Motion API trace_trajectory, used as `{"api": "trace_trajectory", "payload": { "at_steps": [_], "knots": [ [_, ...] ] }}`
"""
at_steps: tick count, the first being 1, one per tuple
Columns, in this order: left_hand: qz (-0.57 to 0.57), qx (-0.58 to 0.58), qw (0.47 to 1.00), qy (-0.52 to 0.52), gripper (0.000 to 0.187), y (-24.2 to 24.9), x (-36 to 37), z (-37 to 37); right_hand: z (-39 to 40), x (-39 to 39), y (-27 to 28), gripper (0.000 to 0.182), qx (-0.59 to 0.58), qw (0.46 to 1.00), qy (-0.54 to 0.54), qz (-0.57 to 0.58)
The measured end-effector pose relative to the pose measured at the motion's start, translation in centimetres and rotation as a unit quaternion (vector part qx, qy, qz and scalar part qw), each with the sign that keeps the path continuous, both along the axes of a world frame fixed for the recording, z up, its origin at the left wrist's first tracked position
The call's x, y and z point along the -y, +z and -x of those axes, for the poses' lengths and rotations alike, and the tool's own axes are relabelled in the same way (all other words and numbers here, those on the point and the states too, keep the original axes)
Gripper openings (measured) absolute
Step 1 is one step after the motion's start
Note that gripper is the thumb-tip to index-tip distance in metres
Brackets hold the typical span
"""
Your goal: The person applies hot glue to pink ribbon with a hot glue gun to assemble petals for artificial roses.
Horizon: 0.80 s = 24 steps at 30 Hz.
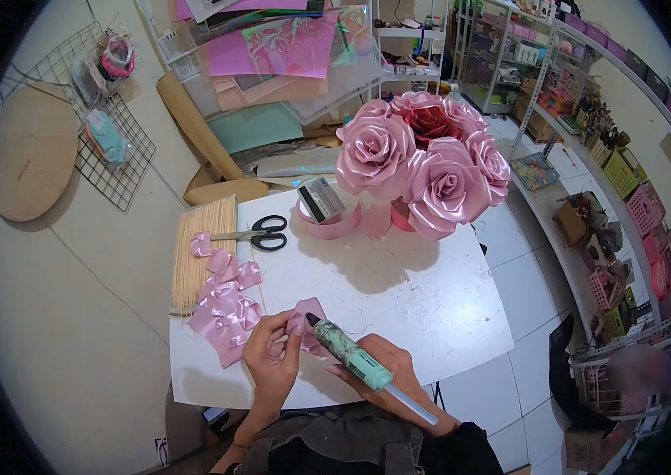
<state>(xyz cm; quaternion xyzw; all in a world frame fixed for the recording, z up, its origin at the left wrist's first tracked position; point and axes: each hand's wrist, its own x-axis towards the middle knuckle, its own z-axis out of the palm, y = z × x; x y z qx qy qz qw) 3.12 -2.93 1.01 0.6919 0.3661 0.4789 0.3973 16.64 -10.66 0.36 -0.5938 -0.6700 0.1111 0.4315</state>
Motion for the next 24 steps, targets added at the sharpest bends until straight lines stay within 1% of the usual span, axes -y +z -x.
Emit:
{"api": "trace_trajectory", "payload": {
  "at_steps": [5, 8, 10, 12, 14, 20, 22, 23, 24],
  "knots": [
    [-0.019, -0.007, 1.000, -0.004, 0.017, 0.0, 0.0, 0.0, 0.1, -0.1, 0.5, 0.022, -0.002, 1.000, 0.002, -0.006],
    [-0.025, -0.002, 1.000, -0.003, 0.017, -0.4, 0.0, 0.0, 0.1, -0.1, 0.6, 0.022, -0.026, 1.000, 0.002, -0.004],
    [-0.026, 0.005, 1.000, -0.003, 0.017, -0.4, 0.0, 0.0, 0.1, 0.0, 0.6, 0.022, -0.036, 0.999, -0.014, 0.034],
    [-0.008, 0.002, 1.000, 0.002, 0.018, -0.3, 0.1, 0.1, -0.1, 0.0, 0.6, 0.021, -0.040, 0.999, -0.016, 0.027],
    [-0.013, -0.001, 1.000, 0.004, 0.017, -0.1, 0.2, 0.1, -0.4, 0.0, 0.5, 0.021, -0.044, 0.999, -0.017, 0.019],
    [-0.017, -0.005, 1.000, 0.019, 0.017, -0.6, -0.2, 0.5, -1.4, 0.8, 0.3, 0.021, -0.059, 0.996, -0.067, 0.031],
    [-0.011, -0.009, 1.000, 0.026, 0.017, -0.8, -0.4, 0.7, -1.7, 1.3, 0.7, 0.021, -0.052, 0.997, -0.045, 0.046],
    [-0.008, 0.004, 0.999, 0.033, 0.017, -0.8, -0.6, 0.8, -1.7, 1.4, 0.8, 0.021, -0.045, 0.997, -0.023, 0.060],
    [-0.006, 0.018, 0.999, 0.040, 0.017, -0.8, -0.7, 0.8, -1.6, 1.5, 0.8, 0.021, -0.045, 0.997, -0.023, 0.061]
  ]
}}
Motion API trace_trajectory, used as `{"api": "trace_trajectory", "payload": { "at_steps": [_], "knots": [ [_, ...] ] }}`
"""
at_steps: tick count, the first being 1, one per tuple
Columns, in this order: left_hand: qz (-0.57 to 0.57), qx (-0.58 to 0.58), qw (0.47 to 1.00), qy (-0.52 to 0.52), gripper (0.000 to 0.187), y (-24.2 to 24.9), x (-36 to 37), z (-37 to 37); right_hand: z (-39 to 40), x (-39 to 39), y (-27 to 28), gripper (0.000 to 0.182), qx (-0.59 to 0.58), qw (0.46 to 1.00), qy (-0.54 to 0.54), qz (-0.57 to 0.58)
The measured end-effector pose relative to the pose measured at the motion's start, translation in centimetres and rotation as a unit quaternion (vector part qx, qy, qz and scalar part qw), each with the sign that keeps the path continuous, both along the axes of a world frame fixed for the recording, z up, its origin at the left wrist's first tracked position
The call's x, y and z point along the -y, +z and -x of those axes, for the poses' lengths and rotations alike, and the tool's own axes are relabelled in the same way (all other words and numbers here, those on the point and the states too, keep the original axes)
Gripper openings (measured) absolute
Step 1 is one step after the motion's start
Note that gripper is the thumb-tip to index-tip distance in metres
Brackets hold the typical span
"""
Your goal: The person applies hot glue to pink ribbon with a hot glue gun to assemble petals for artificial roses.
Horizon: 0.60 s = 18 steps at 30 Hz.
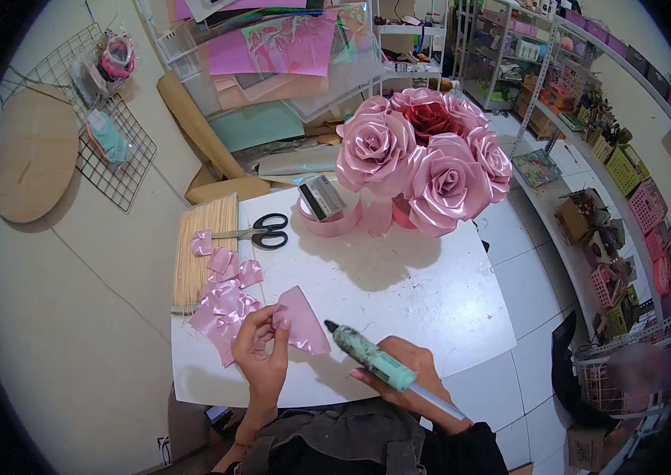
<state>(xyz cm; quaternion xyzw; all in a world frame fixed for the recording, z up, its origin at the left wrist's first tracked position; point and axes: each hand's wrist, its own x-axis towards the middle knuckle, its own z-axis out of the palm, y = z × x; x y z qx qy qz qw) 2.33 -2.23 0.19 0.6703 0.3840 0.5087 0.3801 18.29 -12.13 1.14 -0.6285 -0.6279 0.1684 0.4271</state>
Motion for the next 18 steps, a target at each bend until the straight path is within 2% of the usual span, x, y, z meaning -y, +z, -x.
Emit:
{"api": "trace_trajectory", "payload": {
  "at_steps": [2, 5, 10, 18],
  "knots": [
    [-0.004, -0.008, 1.000, 0.006, 0.017, 0.2, 0.0, 0.0, 0.4, 0.2, -0.2, 0.023, 0.052, 0.998, 0.046, 0.014],
    [-0.017, -0.021, 1.000, 0.013, 0.017, 0.2, 0.0, 0.0, 1.1, 0.2, -0.4, 0.024, 0.008, 0.998, 0.053, 0.028],
    [-0.046, -0.048, 0.997, 0.026, 0.017, 0.5, 0.1, 0.1, 1.4, 0.0, -0.3, 0.025, 0.018, 0.997, 0.066, 0.046],
    [-0.059, -0.014, 0.997, 0.043, 0.018, 0.1, 0.0, -0.3, 1.2, -0.2, -0.3, 0.028, 0.048, 0.995, 0.057, 0.070]
  ]
}}
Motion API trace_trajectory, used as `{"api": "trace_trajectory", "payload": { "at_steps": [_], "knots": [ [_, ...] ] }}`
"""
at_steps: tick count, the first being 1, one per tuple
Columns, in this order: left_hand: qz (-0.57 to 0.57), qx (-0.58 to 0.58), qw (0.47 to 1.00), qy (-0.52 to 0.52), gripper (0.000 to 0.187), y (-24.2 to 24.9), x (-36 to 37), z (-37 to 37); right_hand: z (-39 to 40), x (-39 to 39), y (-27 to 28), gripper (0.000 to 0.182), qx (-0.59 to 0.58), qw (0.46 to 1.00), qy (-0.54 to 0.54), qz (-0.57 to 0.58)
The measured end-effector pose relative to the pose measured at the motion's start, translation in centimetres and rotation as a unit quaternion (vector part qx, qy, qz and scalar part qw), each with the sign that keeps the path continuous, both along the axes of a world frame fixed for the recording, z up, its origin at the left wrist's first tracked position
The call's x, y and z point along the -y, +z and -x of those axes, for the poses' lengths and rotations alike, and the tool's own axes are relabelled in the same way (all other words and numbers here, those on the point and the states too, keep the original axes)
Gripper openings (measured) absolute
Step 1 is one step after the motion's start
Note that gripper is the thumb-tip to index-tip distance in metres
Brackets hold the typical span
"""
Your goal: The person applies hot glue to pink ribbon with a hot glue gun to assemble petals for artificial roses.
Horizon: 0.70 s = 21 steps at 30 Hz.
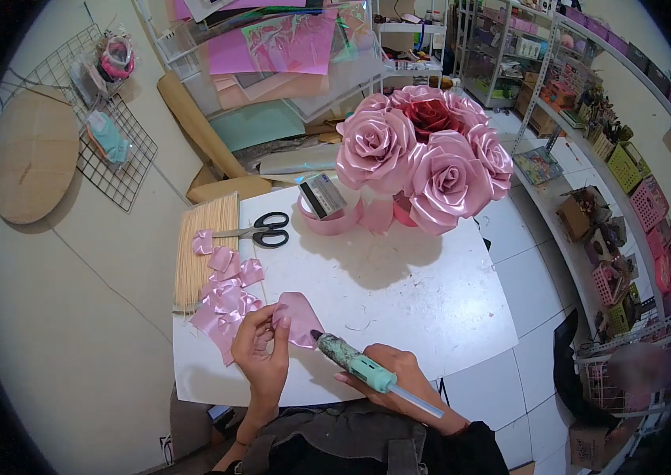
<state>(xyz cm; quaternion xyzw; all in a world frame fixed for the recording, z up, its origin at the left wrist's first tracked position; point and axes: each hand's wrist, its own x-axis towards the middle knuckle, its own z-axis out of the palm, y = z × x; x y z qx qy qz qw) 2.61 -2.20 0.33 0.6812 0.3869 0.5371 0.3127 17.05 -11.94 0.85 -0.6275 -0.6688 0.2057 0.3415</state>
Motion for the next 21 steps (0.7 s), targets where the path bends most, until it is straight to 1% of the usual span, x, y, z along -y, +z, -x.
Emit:
{"api": "trace_trajectory", "payload": {
  "at_steps": [4, 6, 7, 9, 10, 12, 13, 15, 16, 18, 19, 21],
  "knots": [
    [0.015, 0.016, 1.000, 0.003, 0.016, -0.1, 0.0, 0.0, -0.7, 0.1, -0.3, 0.027, 0.002, 1.000, -0.010, 0.001],
    [0.063, 0.050, 0.997, -0.022, 0.017, -0.3, -0.1, 0.1, -1.3, 0.2, -0.1, 0.026, -0.089, 0.990, -0.105, 0.023],
    [0.063, 0.050, 0.997, -0.022, 0.017, -0.2, -0.1, 0.2, -1.6, -0.1, -0.2, 0.025, -0.087, 0.984, -0.153, 0.000],
    [0.168, 0.123, 0.973, -0.097, 0.021, 0.1, -0.1, 0.4, -3.3, -0.5, -1.9, 0.024, -0.015, 0.976, -0.215, -0.017],
    [0.167, 0.124, 0.973, -0.098, 0.021, 0.0, -0.2, 0.5, -4.1, -0.7, -2.4, 0.024, -0.014, 0.976, -0.215, -0.018],
    [0.221, 0.129, 0.957, -0.139, 0.024, -0.1, -0.3, 0.7, -5.3, -1.0, -2.8, 0.030, 0.082, 0.964, -0.252, 0.031],
    [0.220, 0.130, 0.957, -0.138, 0.024, 0.0, -0.3, 0.7, -5.5, -1.1, -2.9, 0.030, 0.083, 0.964, -0.252, 0.031],
    [0.248, 0.144, 0.941, -0.179, 0.025, 0.3, -0.2, 0.7, -5.7, -1.2, -2.9, 0.039, 0.095, 0.962, -0.247, 0.067],
    [0.249, 0.145, 0.941, -0.179, 0.025, 0.3, -0.1, 0.6, -5.7, -1.1, -2.9, 0.039, 0.095, 0.962, -0.247, 0.068],
    [0.268, 0.163, 0.923, -0.224, 0.026, 0.3, 0.0, 0.6, -5.5, -0.7, -2.7, 0.039, 0.169, 0.962, -0.213, 0.019],
    [0.268, 0.163, 0.923, -0.224, 0.026, 0.3, 0.1, 0.6, -5.4, -0.5, -2.2, 0.039, 0.169, 0.962, -0.214, 0.020],
    [0.290, 0.120, 0.915, -0.254, 0.027, 0.5, 0.4, 0.5, -5.2, -0.3, -0.8, 0.038, 0.116, 0.974, -0.186, -0.063]
  ]
}}
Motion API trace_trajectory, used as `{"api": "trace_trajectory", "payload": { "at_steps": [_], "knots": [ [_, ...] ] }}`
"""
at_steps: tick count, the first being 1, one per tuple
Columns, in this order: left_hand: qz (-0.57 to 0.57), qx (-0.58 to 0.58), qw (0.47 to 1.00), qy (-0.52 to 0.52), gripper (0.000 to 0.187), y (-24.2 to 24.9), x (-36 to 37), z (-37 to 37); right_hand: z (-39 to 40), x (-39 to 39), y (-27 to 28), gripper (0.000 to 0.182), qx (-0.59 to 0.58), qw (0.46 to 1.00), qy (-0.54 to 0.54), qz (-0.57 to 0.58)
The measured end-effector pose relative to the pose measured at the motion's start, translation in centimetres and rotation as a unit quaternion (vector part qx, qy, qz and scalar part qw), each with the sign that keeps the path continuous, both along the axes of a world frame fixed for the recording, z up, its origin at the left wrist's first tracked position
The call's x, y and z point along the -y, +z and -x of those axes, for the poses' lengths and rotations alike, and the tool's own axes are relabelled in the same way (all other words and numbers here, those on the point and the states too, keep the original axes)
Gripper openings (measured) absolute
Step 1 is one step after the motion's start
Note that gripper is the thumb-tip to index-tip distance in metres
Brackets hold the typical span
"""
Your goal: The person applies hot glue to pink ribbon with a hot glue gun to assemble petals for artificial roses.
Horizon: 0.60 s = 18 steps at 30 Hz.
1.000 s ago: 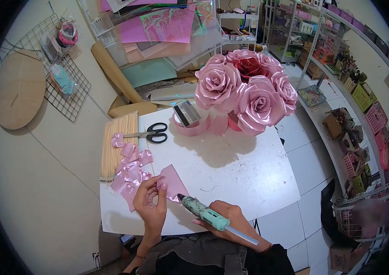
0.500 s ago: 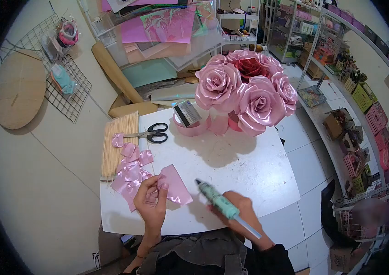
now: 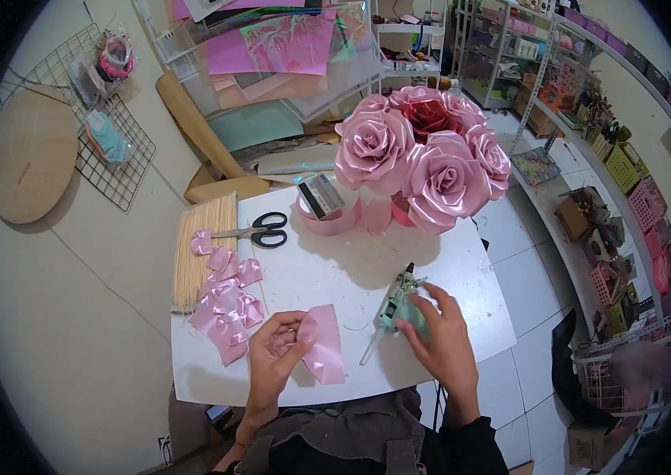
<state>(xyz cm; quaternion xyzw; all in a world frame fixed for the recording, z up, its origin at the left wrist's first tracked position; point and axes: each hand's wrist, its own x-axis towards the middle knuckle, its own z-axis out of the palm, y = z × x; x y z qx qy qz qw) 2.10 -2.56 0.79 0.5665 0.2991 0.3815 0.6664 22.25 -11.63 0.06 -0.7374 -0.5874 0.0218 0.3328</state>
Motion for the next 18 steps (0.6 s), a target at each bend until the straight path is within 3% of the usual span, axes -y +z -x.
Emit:
{"api": "trace_trajectory", "payload": {
  "at_steps": [1, 3, 6, 9, 18],
  "knots": [
    [0.001, 0.000, 1.000, -0.003, 0.027, -0.1, 0.1, -0.2, 0.3, -0.2, 0.7, 0.038, 0.000, 1.000, -0.003, 0.001],
    [0.002, -0.031, 0.998, -0.045, 0.028, -0.2, 0.4, -0.6, 1.5, -1.1, 2.0, 0.036, -0.269, 0.951, 0.131, -0.075],
    [0.010, -0.032, 0.997, -0.074, 0.027, -0.9, 0.5, -0.9, 3.0, -2.3, 1.5, 0.024, -0.377, 0.910, 0.164, -0.048],
    [0.000, -0.042, 0.997, -0.059, 0.025, -0.8, 0.5, -1.0, 4.0, -2.8, 1.1, 0.016, -0.446, 0.886, 0.124, -0.024],
    [0.002, -0.060, 0.996, -0.068, 0.030, -0.4, 0.4, -0.6, 4.6, -2.7, 0.4, 0.013, -0.433, 0.894, 0.106, -0.043]
  ]
}}
